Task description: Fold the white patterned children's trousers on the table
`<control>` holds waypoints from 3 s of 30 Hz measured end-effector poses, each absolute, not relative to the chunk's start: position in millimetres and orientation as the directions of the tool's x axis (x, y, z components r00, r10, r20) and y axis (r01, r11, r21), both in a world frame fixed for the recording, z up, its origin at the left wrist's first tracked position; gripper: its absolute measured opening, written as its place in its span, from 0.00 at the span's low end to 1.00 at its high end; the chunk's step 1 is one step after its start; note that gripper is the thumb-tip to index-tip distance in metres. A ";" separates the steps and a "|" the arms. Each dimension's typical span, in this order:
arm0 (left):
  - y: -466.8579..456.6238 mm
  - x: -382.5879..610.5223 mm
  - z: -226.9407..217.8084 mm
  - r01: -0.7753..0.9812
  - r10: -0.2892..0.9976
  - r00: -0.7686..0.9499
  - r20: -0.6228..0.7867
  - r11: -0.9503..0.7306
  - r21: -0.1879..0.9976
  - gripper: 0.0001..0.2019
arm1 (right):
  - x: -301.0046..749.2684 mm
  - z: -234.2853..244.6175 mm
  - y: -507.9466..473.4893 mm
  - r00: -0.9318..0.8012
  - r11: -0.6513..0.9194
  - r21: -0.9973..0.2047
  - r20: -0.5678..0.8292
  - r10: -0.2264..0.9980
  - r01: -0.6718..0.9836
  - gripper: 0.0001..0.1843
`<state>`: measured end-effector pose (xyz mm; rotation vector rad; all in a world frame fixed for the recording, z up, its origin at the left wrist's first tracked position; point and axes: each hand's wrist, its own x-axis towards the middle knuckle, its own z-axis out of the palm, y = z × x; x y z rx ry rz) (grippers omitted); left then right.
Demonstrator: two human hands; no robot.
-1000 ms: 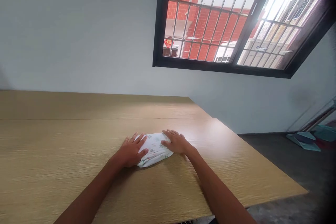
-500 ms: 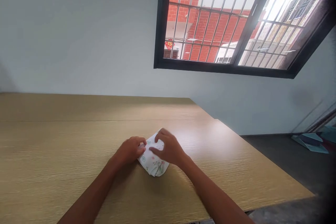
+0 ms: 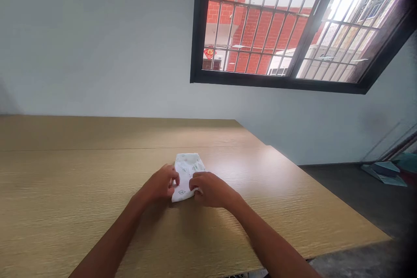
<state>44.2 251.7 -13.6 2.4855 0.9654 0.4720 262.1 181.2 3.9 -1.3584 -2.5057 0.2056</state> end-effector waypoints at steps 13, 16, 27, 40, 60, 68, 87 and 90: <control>243.0 46.5 -3.0 0.281 0.570 0.821 0.029 -0.448 0.849 0.14 | 285.3 19.5 196.4 -0.275 0.266 -0.900 0.175 0.945 0.344 0.04; 246.2 51.4 -8.2 0.272 0.628 0.779 -0.001 -0.336 0.902 0.19 | 289.2 19.3 199.0 -0.190 0.192 -0.934 0.139 0.972 0.302 0.09; 252.6 58.7 -22.3 0.178 0.789 0.614 0.002 -0.140 0.974 0.21 | 287.9 4.0 204.0 -0.254 0.355 -0.794 0.259 0.932 0.494 0.11; 250.4 62.6 -20.6 0.313 0.799 0.586 0.136 -0.378 0.871 0.14 | 275.8 -0.5 201.0 -0.134 0.391 -0.616 0.420 0.898 0.684 0.03; 260.7 58.2 -32.5 0.239 0.799 0.600 0.036 -0.222 0.945 0.15 | 274.9 -16.7 208.6 -0.183 0.369 -0.507 0.378 0.908 0.779 0.07; 252.2 62.6 -29.4 0.456 0.849 0.528 -0.027 -0.256 0.853 0.17 | 276.4 -22.5 212.9 -0.123 0.305 -0.560 0.340 0.932 0.770 0.04; 220.5 96.6 -56.8 0.638 0.680 0.634 0.368 -0.729 0.247 0.30 | 261.8 -25.6 211.5 -0.100 0.273 -0.579 0.314 0.944 0.768 0.12; 219.1 98.9 -59.2 0.681 0.693 0.638 0.335 -0.711 0.174 0.31 | 254.1 -14.7 198.6 -0.078 0.318 -0.465 0.465 0.882 0.826 0.17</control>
